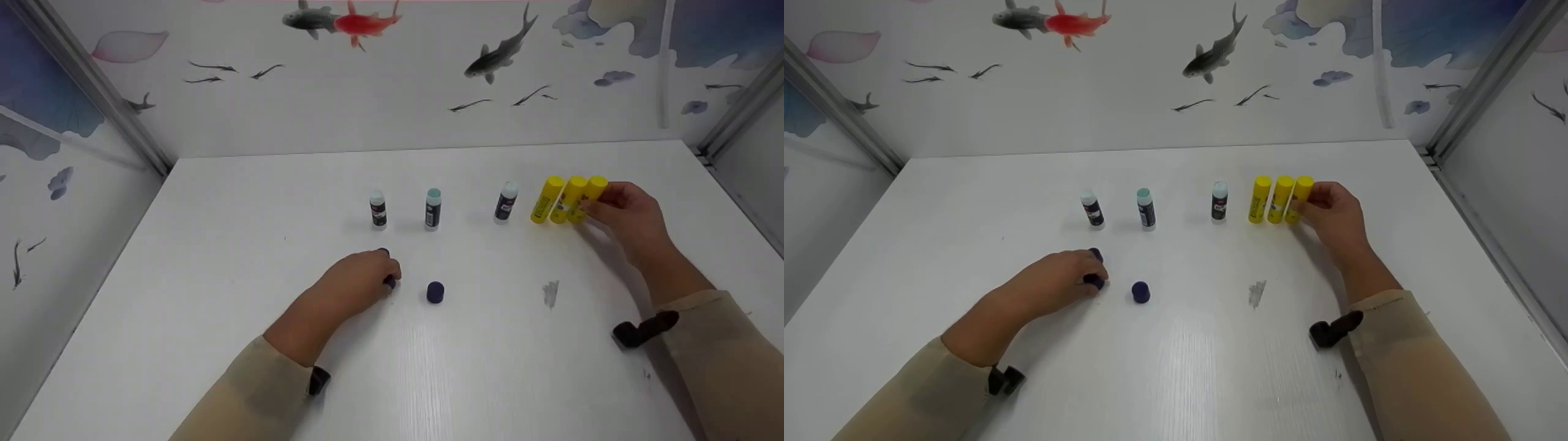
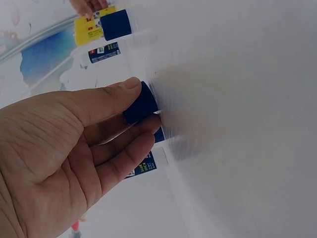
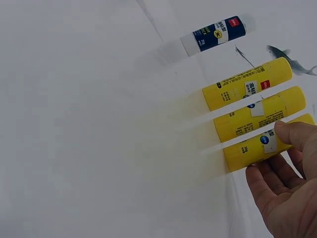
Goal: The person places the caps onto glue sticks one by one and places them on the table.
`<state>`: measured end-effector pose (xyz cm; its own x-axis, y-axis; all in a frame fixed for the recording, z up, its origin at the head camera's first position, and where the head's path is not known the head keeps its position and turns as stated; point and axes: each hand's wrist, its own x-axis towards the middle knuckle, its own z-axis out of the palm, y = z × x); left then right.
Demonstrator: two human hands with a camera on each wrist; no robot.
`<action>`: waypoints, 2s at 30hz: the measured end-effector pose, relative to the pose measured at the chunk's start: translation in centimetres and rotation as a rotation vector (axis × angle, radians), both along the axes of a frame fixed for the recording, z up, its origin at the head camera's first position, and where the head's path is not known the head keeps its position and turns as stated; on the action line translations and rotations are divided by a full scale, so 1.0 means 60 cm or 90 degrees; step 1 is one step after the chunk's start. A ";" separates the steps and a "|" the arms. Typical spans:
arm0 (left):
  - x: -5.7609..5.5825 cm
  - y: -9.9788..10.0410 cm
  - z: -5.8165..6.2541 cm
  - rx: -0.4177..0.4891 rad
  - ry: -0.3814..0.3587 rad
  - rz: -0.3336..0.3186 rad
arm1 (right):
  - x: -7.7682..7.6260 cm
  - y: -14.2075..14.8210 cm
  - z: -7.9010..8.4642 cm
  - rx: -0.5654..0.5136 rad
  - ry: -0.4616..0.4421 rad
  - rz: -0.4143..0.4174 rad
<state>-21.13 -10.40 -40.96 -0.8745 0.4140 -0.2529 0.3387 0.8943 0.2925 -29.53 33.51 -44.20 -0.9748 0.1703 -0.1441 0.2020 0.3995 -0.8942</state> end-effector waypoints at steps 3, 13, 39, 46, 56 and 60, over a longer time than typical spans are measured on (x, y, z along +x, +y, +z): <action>0.000 0.000 -0.001 0.002 -0.005 0.008 | -0.001 0.000 0.000 -0.002 -0.003 -0.004; 0.007 -0.003 0.000 0.011 -0.006 0.014 | 0.007 0.010 0.000 -0.003 0.000 -0.007; 0.026 -0.006 0.017 0.066 0.041 0.001 | 0.047 0.017 0.026 -0.031 0.045 -0.070; 0.031 -0.005 0.017 0.090 0.049 0.001 | 0.059 -0.009 0.038 -0.050 0.069 -0.042; 0.031 -0.007 0.015 0.115 0.067 -0.009 | 0.071 -0.046 0.043 -0.080 0.112 0.034; 0.032 -0.008 0.014 0.125 0.077 -0.017 | 0.074 -0.064 0.045 -0.085 0.135 0.061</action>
<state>-19.23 -10.88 -40.12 -0.8815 0.4685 -0.0592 0.4050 0.8145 0.4155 -25.11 29.67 -41.48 -0.9964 0.0684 0.0508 -0.0294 0.2834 -0.9586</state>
